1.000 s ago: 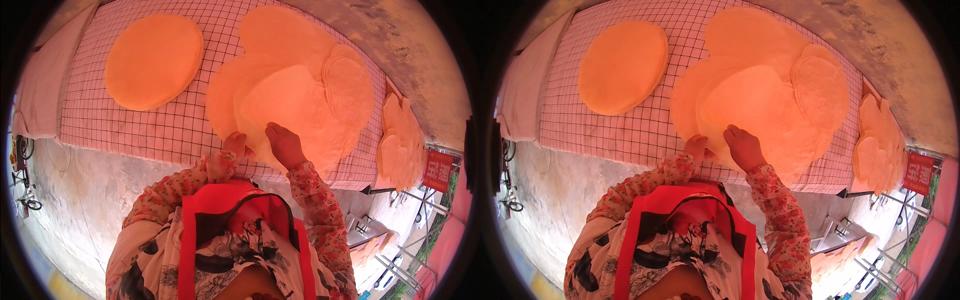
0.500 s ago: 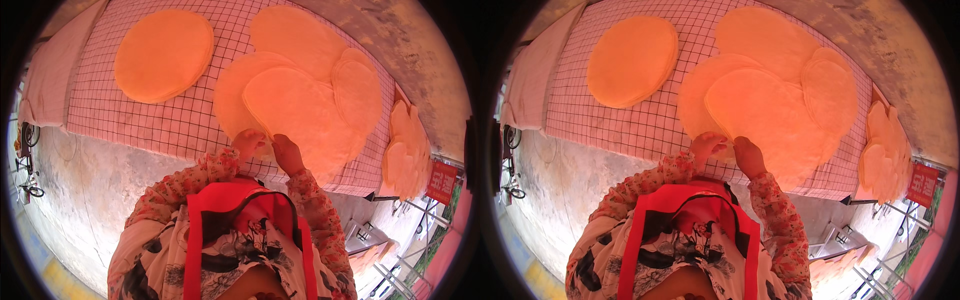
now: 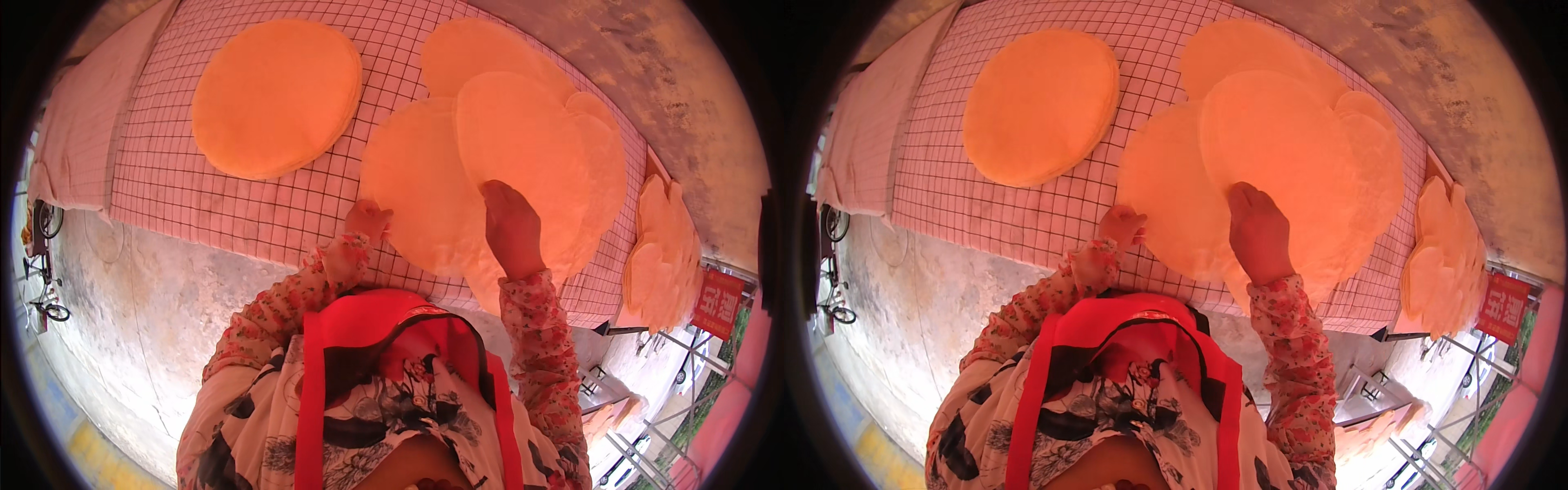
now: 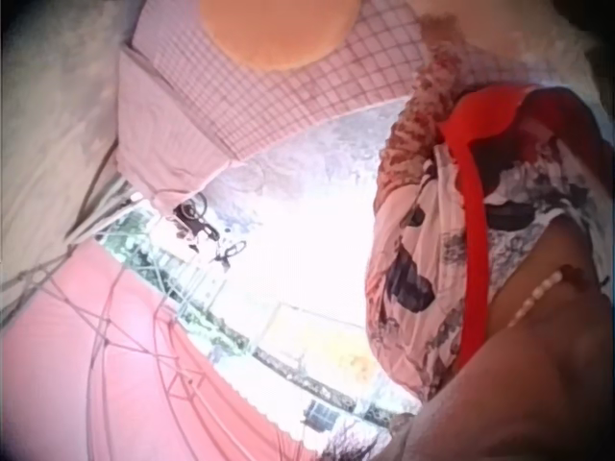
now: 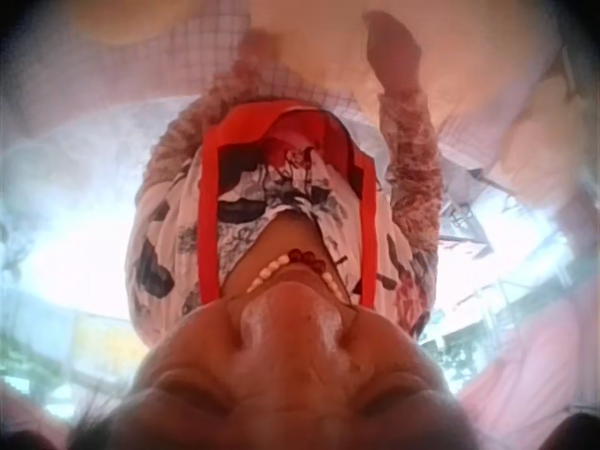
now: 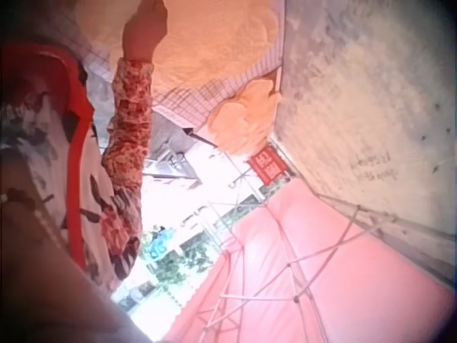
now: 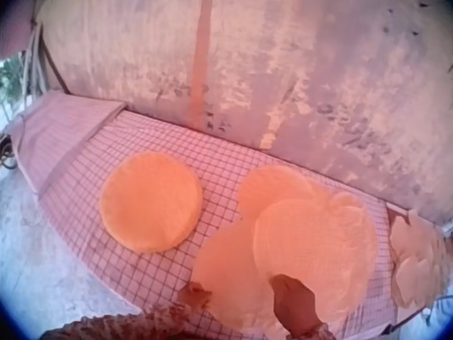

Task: The person repeatedly picks up thin, round orange dough sheets from a table and stacks them into neat piles. They handle the sheets one by one, aligning them carefully before placing them onto the growing stacks.

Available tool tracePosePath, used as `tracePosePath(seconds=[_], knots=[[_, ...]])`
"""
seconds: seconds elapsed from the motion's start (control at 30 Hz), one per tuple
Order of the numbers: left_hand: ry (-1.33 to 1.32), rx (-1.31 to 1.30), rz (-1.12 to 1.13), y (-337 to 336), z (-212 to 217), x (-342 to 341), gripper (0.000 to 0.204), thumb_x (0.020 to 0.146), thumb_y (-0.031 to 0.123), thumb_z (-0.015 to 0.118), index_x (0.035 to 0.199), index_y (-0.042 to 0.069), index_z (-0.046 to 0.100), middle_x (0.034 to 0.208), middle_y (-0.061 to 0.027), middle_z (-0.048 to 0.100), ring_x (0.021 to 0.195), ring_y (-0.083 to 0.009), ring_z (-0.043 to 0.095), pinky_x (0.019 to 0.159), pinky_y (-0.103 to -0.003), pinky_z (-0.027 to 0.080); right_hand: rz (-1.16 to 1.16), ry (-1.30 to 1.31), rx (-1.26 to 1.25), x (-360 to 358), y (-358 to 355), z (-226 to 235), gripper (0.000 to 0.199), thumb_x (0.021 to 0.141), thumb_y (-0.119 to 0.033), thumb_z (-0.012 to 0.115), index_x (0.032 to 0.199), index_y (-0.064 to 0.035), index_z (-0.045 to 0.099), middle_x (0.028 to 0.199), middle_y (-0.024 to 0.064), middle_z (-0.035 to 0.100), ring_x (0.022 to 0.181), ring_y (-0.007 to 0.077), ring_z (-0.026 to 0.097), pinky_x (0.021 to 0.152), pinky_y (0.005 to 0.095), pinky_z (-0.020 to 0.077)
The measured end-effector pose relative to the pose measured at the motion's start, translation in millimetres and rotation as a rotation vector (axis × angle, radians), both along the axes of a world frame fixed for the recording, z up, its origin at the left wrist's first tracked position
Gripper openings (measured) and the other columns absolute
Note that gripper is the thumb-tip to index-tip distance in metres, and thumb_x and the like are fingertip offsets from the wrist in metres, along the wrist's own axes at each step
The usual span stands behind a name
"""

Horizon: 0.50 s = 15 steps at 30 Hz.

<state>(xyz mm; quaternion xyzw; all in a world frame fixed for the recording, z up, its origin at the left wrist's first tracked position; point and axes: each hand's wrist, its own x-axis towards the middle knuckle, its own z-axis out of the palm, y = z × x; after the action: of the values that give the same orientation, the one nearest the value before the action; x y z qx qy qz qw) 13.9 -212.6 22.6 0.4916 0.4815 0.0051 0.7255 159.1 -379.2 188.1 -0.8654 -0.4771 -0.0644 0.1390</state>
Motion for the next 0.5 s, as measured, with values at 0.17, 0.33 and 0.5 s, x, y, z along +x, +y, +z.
tracePosePath(seconds=[0.17,0.33,0.5], knots=[[0.052,0.205,-0.436,17.3,-17.8,-7.4,0.022,0.083,0.019,0.06,0.074,-0.001,0.057,0.063,-0.008,0.059,0.054,-0.0163,0.06,0.046,-0.031,0.047,0.046,0.252,-0.022,-54.0,17.4,-97.4,0.01,0.074,-0.003,0.054,0.084,-0.0057,0.053,0.088,0.0099,0.058,0.081,0.0305,0.059,0.064,0.0403,0.0512],[-0.088,0.031,-0.317,9.1,4.0,2.3,0.019,0.084,0.016,0.057,0.079,-0.002,0.06,0.07,-0.01,0.063,0.06,-0.0178,0.063,0.056,-0.03,0.053,0.012,0.327,-0.088,-76.1,19.4,-118.8,0.012,0.076,-0.009,0.057,0.087,-0.0056,0.054,0.091,0.01,0.058,0.084,0.0304,0.058,0.066,0.0398,0.0513],[-0.039,-0.318,-0.143,2.6,21.7,12.2,0.017,0.086,0.014,0.055,0.088,-0.001,0.06,0.082,-0.0099,0.063,0.07,-0.0213,0.065,0.062,-0.031,0.056,-0.014,0.434,-0.005,-85.3,14.3,-110.5,0.032,0.08,-0.015,0.062,0.108,-0.0017,0.053,0.111,0.0156,0.057,0.101,0.0347,0.055,0.08,0.0415,0.0496]])
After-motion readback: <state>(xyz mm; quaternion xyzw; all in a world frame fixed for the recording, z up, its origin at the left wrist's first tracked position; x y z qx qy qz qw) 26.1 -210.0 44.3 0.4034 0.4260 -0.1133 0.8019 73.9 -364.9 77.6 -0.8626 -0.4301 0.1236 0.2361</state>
